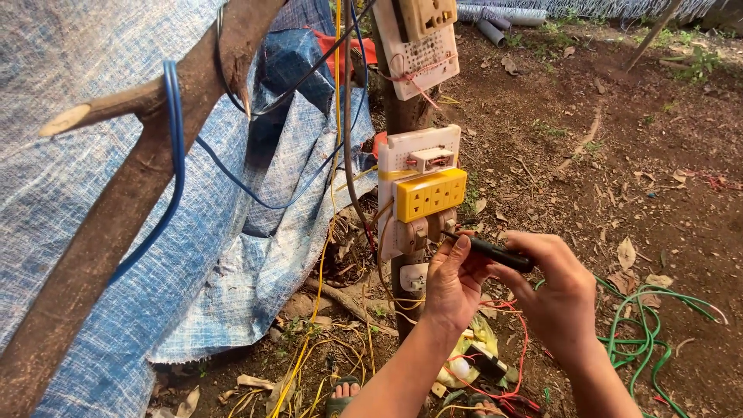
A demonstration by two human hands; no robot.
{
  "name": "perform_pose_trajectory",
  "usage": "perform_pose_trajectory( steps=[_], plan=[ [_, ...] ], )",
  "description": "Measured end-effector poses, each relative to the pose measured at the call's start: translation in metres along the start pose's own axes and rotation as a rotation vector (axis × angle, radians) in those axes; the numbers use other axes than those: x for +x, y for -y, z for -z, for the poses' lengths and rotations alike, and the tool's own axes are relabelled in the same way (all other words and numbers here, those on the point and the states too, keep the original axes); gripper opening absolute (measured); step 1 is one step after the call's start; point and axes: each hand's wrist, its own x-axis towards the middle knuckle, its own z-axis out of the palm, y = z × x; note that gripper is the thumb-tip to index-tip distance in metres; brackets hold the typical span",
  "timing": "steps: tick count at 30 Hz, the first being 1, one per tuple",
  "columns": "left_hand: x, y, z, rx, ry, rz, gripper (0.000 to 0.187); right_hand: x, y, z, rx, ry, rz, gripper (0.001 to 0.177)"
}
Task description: The person uses a screwdriver to tighten screws on a yellow electrical outlet mounted on a wooden post. They manipulate the wires and the outlet casing while working outdoors.
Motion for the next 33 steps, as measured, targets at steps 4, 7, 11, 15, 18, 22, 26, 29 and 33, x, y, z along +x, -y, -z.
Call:
perform_pose_trajectory(
  steps=[4,7,11,15,18,22,26,29,33],
  plan=[
    [-0.006,-0.005,-0.010,0.023,-0.038,-0.008,0.028,-0.011,-0.010,-0.010,0.618,-0.121,-0.335,0.048],
    [-0.008,-0.002,-0.014,-0.012,-0.022,0.012,0.031,-0.013,-0.019,-0.013,0.695,-0.205,-0.305,0.028],
    [-0.007,0.004,-0.011,-0.050,-0.127,0.007,0.035,-0.011,-0.021,0.001,0.456,-0.068,-0.108,0.026],
    [-0.006,0.011,-0.008,-0.039,-0.190,-0.008,0.033,-0.009,-0.019,0.013,0.227,0.052,0.013,0.027],
    [-0.017,0.003,-0.018,-0.036,-0.167,0.001,0.031,-0.009,-0.012,0.013,0.354,0.074,-0.090,0.050],
    [-0.020,0.006,-0.014,-0.005,-0.127,-0.010,0.029,-0.013,-0.016,0.014,0.270,0.071,-0.121,0.033],
    [-0.027,0.007,-0.013,0.090,-0.020,-0.019,0.023,-0.020,-0.020,0.021,0.234,0.097,-0.180,0.033],
    [-0.030,0.012,-0.011,0.172,0.013,-0.024,0.021,-0.027,-0.028,0.027,0.251,0.127,-0.245,0.033],
    [-0.035,0.015,-0.015,0.221,0.024,-0.032,0.020,-0.031,-0.032,0.030,0.279,0.152,-0.329,0.034]
  ],
)
